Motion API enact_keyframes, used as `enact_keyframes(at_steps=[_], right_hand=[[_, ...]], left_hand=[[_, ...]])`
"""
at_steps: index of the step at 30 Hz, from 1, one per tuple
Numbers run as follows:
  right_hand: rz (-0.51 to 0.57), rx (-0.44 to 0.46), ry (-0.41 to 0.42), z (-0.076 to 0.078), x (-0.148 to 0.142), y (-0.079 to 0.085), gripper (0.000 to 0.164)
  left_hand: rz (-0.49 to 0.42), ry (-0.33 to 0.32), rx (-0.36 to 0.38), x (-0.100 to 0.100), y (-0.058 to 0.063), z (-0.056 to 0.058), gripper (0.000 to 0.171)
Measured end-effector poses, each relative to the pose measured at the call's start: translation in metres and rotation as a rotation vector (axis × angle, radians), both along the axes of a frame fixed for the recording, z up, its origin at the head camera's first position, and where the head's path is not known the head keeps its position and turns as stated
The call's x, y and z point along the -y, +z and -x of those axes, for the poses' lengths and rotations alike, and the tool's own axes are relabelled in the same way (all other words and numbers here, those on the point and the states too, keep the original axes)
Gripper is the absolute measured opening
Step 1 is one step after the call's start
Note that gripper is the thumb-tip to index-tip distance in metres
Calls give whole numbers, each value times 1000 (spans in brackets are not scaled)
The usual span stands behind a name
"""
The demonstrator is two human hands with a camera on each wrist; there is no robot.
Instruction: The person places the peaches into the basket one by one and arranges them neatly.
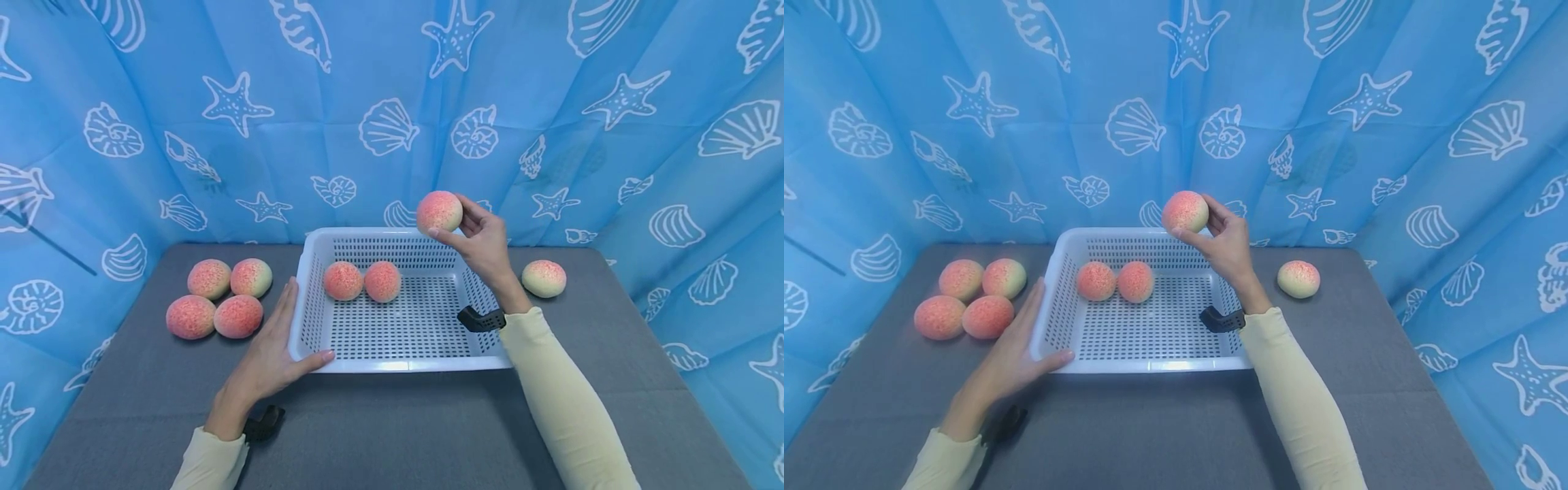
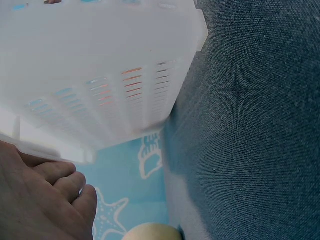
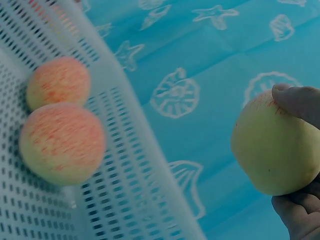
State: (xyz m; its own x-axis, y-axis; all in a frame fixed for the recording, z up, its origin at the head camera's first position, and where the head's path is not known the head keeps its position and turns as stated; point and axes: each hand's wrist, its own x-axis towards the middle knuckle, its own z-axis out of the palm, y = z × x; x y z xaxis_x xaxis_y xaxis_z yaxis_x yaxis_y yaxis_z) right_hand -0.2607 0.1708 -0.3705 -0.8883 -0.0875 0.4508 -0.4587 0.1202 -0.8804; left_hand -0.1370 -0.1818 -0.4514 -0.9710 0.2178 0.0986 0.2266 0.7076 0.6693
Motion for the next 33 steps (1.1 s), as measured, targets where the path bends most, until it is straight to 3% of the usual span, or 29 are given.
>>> enact_keyframes(at_steps=[15,33], right_hand=[[-150,300,109,3,5,-18,68],[-462,362,114,6,11,-35,52]], left_hand=[[15,2,-7,1,-1,-1,132],[0,-4,1,0,-1,0,130]])
